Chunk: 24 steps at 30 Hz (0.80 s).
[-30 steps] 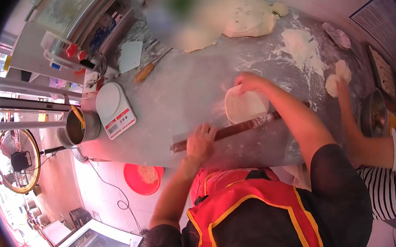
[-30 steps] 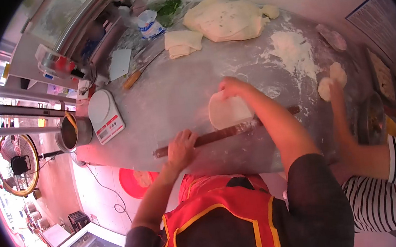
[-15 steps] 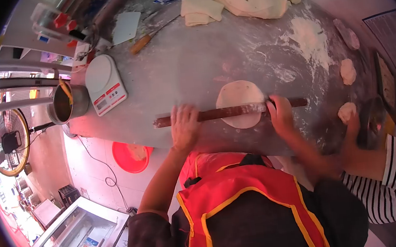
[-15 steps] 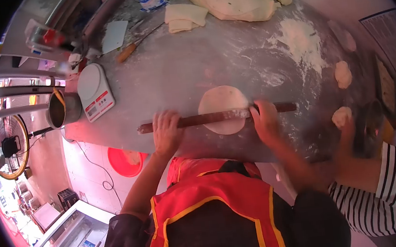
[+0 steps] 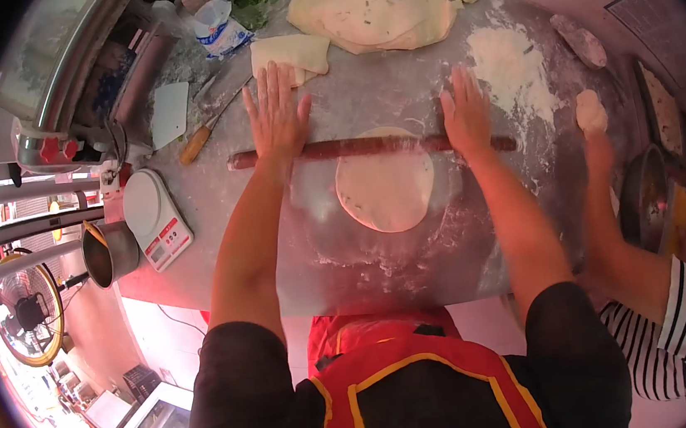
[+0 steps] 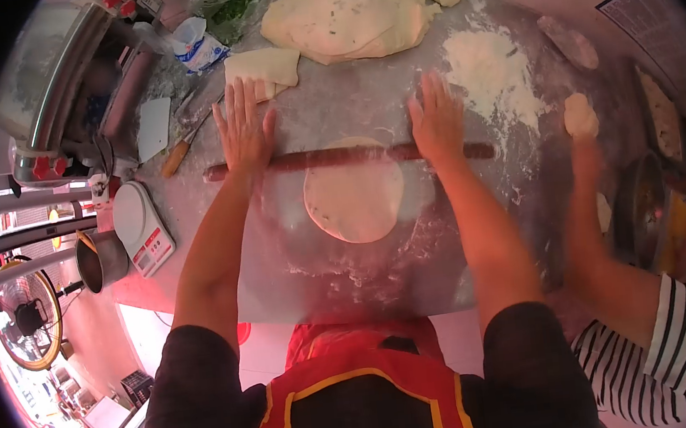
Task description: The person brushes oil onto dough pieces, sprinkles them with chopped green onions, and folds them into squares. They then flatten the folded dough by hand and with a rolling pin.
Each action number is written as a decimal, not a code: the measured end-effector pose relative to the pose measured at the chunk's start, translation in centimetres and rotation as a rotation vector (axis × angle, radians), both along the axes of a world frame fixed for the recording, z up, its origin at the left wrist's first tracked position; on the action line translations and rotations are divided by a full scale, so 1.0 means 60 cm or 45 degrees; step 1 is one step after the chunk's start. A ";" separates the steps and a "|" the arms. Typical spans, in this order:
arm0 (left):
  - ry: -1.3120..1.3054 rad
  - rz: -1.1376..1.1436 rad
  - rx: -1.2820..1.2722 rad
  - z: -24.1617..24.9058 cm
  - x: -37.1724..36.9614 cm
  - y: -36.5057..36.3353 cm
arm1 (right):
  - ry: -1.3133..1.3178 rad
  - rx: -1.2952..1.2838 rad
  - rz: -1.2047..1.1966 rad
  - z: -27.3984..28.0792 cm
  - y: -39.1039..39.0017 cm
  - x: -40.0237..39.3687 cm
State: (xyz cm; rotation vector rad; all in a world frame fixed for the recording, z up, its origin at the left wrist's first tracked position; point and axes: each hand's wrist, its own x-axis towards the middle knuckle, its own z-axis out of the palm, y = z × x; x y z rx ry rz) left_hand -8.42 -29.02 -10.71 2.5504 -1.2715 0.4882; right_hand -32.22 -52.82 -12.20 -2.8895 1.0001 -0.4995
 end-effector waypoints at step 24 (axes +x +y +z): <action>0.401 0.013 0.226 -0.009 -0.212 0.262 | 0.091 0.168 0.177 0.016 0.215 -0.239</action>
